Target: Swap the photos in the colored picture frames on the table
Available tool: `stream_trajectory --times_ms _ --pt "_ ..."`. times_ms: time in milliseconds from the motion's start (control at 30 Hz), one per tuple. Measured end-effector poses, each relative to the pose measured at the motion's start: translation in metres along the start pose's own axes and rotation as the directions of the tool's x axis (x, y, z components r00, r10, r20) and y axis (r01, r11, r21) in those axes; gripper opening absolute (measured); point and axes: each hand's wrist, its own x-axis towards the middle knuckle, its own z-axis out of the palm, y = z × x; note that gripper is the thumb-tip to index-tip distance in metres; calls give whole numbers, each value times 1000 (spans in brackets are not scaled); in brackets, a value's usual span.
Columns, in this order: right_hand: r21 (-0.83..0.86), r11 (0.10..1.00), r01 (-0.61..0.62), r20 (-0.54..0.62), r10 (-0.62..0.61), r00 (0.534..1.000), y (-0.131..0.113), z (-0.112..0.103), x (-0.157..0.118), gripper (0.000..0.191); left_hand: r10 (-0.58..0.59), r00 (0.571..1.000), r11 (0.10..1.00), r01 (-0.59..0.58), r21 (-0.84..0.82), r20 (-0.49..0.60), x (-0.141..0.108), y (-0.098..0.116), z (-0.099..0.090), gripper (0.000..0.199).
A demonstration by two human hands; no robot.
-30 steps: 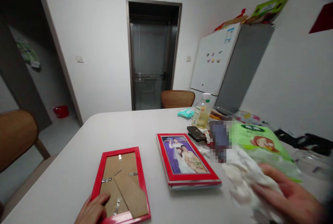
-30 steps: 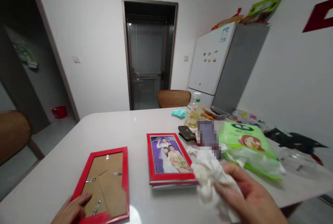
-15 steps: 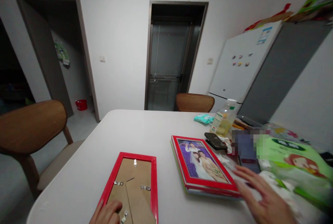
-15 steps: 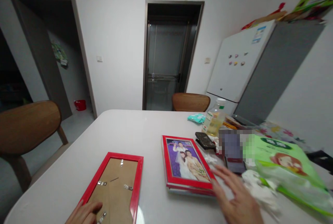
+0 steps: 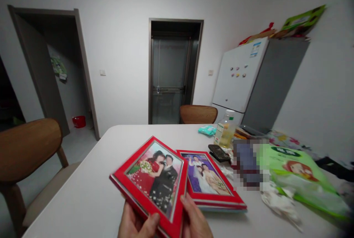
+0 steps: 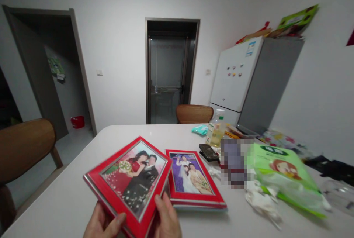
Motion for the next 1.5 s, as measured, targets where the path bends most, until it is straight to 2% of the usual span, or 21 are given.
stream_trajectory --times_ms 33,100,167,267,333,433,533,667,767,833,900,1000,1100,1200,1333,1500 --pt "-9 1000 24 -31 -24 999 -18 -4 2 59 12 1000 1000 -11 -19 8 3 2 5 64" --pt "-92 994 60 -9 -61 998 -54 -17 6 53 -12 999 997 14 -72 30 11 4 15 61" --pt "-213 974 75 -28 -83 996 -88 -36 14 48 -83 987 991 96 -96 136 19 2 25 56" --pt "-451 892 -9 -84 -32 996 -129 -66 34 37 -130 927 989 146 -21 353 27 -19 44 52" --pt "-588 809 -21 -101 -48 994 -147 -83 49 30 -77 911 997 63 48 404 30 -39 58 46" --pt "-730 683 -19 -99 -78 992 -161 -102 65 28 26 908 970 -123 208 418 30 -62 74 30" --pt "-827 561 -17 -90 -104 991 -165 -119 75 38 75 907 862 -268 430 414 29 -71 79 24" --pt "-915 402 -28 -125 -218 968 -168 -138 77 48 36 915 714 -304 631 401 26 -72 76 31" --pt "-893 444 -78 -179 -191 965 -167 -143 69 55 -52 915 704 -251 665 401 24 -77 71 43" --pt "-863 495 -99 -188 -135 973 -161 -141 63 55 -133 898 728 -198 657 418 24 -83 68 58" --pt "-855 511 -89 -177 -125 976 -150 -133 60 52 -165 889 750 -169 640 428 27 -87 63 71" --pt "-858 512 -38 -104 -102 989 -124 -112 67 48 -115 925 771 -147 620 361 39 -88 50 78" --pt "-864 502 35 1 -67 998 -94 -82 88 45 -40 958 795 -142 589 285 63 -78 29 74" --pt "-885 449 123 104 -67 992 -65 -50 116 43 29 981 787 -142 601 194 96 -62 1 66" --pt "-890 408 206 193 -71 979 -34 -11 153 39 96 990 770 -141 622 105 134 -45 -33 61" --pt "-901 342 268 239 -126 963 -16 15 183 35 155 987 761 -148 631 45 158 -35 -53 59"
